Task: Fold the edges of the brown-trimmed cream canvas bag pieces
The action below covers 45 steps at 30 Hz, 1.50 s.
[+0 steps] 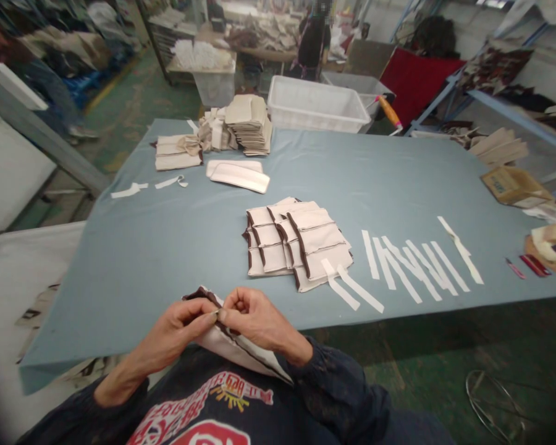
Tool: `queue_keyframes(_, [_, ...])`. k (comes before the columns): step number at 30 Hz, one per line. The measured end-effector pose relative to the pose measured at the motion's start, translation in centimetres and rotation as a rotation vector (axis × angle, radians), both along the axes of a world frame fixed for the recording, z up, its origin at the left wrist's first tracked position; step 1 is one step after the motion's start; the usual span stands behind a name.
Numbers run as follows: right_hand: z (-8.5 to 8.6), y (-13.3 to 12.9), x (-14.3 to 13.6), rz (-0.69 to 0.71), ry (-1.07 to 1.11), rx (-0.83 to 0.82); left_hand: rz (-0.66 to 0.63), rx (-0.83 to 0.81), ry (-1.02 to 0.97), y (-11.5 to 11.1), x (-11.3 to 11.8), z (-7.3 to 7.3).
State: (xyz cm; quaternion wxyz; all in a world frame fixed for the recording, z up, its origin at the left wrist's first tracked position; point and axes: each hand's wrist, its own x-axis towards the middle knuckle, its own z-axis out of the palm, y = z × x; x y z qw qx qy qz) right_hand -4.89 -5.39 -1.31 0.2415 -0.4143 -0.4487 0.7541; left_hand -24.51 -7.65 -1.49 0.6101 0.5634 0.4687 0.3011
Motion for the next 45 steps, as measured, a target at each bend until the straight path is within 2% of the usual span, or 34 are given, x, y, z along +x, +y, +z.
queue_keyframes(5, [0.9,-0.8,-0.1,-0.102,-0.006,0.155,0.027,0.139,-0.017,0.1,-0.3,0.7])
queue_keyframes(9, [0.4,-0.9,-0.2,-0.093,0.033,0.168,0.029,0.165,-0.027,0.0,-0.6,0.5])
queue_keyframes(11, [0.0,-0.5,0.0,-0.088,0.012,0.229,0.027,0.165,-0.024,0.1,-0.6,0.5])
queue_keyframes(14, [0.0,0.4,0.6,-0.021,-0.071,0.448,-0.006,0.183,-0.012,0.3,-0.7,0.7])
queue_keyframes(18, [0.9,1.8,1.5,0.114,-0.115,0.697,-0.05,0.212,0.016,0.6,-0.9,1.3])
queue_keyframes(26, [1.0,2.8,1.4,0.184,-0.167,0.972,-0.062,0.187,0.071,0.3,-0.8,1.8])
queue_keyframes(32, [1.4,3.5,1.2,0.273,-0.246,0.968,-0.076,0.109,0.114,0.4,-0.6,1.9])
queue_keyframes(40, [1.8,4.6,0.9,0.464,-0.395,1.11,-0.095,-0.021,0.172,0.9,-0.1,1.0])
queue_keyframes(42, [1.5,4.9,0.6,0.409,-0.349,1.033,-0.077,0.015,0.195,1.0,0.0,1.1])
queue_keyframes(45, [1.0,5.0,-0.1,0.198,-0.192,0.789,0.014,0.114,0.204,1.0,0.1,1.4])
